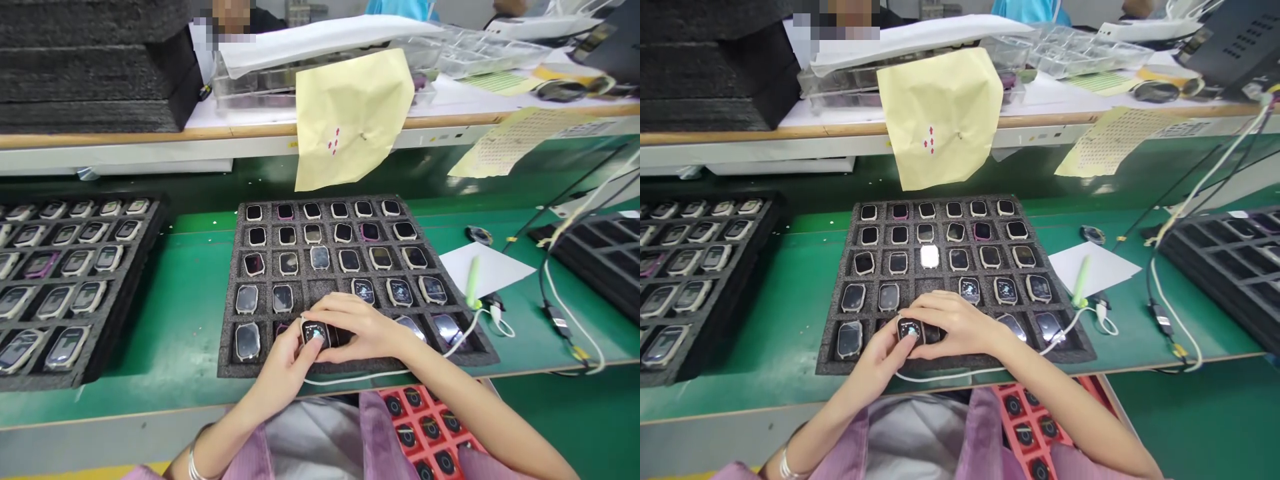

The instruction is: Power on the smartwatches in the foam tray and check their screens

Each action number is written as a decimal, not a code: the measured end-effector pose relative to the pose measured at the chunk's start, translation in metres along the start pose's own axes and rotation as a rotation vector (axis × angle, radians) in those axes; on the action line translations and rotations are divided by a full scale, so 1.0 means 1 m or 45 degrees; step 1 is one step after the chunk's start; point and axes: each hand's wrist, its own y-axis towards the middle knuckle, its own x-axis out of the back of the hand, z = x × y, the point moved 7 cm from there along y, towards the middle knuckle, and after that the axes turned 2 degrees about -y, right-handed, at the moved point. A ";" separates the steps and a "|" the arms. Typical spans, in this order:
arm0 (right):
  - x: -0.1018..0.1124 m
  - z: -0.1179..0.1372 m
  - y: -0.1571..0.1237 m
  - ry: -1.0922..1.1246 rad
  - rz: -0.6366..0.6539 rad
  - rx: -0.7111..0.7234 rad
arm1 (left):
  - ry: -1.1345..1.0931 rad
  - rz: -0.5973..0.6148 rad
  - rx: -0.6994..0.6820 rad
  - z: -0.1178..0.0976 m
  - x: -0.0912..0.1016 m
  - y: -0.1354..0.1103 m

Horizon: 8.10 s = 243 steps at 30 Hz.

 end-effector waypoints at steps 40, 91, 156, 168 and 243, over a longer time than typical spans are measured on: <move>0.014 -0.028 0.019 -0.685 0.212 -0.334 | -0.111 -0.124 0.109 -0.019 0.046 -0.022; -0.020 0.000 0.044 0.142 0.069 0.079 | -0.071 -0.210 -0.010 -0.008 0.044 -0.010; -0.041 0.027 0.058 -0.142 0.386 -0.051 | -0.314 -0.191 0.208 0.007 0.048 -0.043; -0.049 0.020 0.034 0.175 0.043 0.022 | -0.230 -0.282 0.105 0.005 0.050 -0.048; -0.059 0.023 0.015 0.264 0.004 -0.302 | -0.271 -0.289 0.181 0.027 0.040 -0.050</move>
